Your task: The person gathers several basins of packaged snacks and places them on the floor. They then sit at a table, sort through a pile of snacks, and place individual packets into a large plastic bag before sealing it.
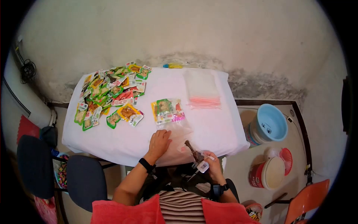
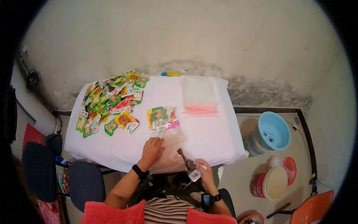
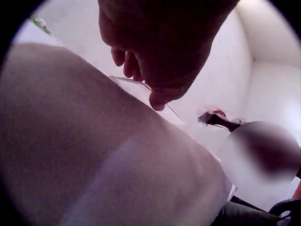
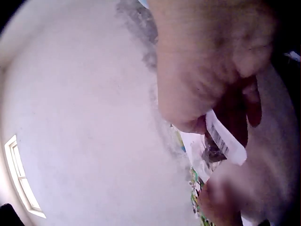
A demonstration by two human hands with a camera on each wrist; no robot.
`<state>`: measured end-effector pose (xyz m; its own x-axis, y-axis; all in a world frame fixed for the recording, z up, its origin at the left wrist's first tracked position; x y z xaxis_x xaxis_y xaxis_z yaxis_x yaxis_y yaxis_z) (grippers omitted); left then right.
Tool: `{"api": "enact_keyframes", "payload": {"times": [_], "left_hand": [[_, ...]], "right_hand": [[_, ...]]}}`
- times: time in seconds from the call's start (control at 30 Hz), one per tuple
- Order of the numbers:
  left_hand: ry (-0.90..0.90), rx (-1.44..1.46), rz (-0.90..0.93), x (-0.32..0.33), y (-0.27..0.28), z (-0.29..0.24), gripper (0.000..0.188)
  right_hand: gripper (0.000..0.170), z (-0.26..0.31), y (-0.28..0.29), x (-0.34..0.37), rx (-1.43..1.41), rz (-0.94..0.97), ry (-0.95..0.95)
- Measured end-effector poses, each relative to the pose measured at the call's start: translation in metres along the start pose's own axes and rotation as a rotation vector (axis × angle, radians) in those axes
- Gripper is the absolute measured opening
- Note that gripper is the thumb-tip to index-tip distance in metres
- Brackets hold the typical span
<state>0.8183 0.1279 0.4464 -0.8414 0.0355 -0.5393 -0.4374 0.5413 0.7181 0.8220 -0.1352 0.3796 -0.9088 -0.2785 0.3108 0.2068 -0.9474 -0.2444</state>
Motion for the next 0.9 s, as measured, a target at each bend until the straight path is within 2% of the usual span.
{"api": "enact_keyframes", "payload": {"times": [0.07, 0.17, 0.27, 0.4, 0.5, 0.6, 0.7, 0.77, 0.9], "left_hand": [[-0.037, -0.042, -0.014, 0.001, -0.008, 0.009, 0.024], [-0.034, -0.014, -0.053, 0.0, -0.009, 0.013, 0.014], [0.037, 0.027, -0.045, -0.005, 0.0, 0.008, 0.014], [0.002, 0.052, -0.095, -0.016, 0.008, -0.002, 0.013], [-0.019, 0.039, -0.112, -0.02, 0.01, -0.007, 0.014], [-0.069, 0.043, -0.163, -0.02, 0.01, -0.008, 0.015], [-0.07, 0.054, -0.19, -0.017, 0.009, -0.003, 0.018], [-0.049, 0.082, -0.215, -0.015, 0.007, 0.001, 0.019], [0.018, 0.158, -0.195, -0.013, 0.007, 0.003, 0.018]], "right_hand": [[0.031, -0.002, -0.004, -0.004, 0.024, -0.009, 0.008], [0.032, -0.003, -0.011, -0.008, 0.081, 0.009, -0.007], [0.029, 0.004, -0.031, -0.014, 0.044, 0.034, 0.004], [0.033, -0.002, -0.058, -0.043, 0.068, 0.076, 0.064], [0.035, 0.007, -0.093, -0.066, -0.027, 0.066, 0.011], [0.03, 0.01, -0.12, -0.097, -0.177, 0.032, -0.079], [0.02, 0.009, -0.136, -0.118, -0.3, 0.061, -0.099], [0.015, 0.015, -0.146, -0.118, -0.426, 0.159, -0.062], [0.012, -0.026, -0.139, -0.114, -0.529, 0.072, -0.183]]}}
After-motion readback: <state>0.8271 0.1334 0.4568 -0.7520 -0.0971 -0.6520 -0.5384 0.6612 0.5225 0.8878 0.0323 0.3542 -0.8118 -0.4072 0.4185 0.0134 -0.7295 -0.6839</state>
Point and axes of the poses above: each hand's wrist, its own x-axis away from the middle knuckle, its own y-axis out of the back of the hand, z = x × y, the point moved 5 cm from there along -x, towards the middle knuckle, and after that the axes turned 8 degrees about x, right-handed, at the moved point
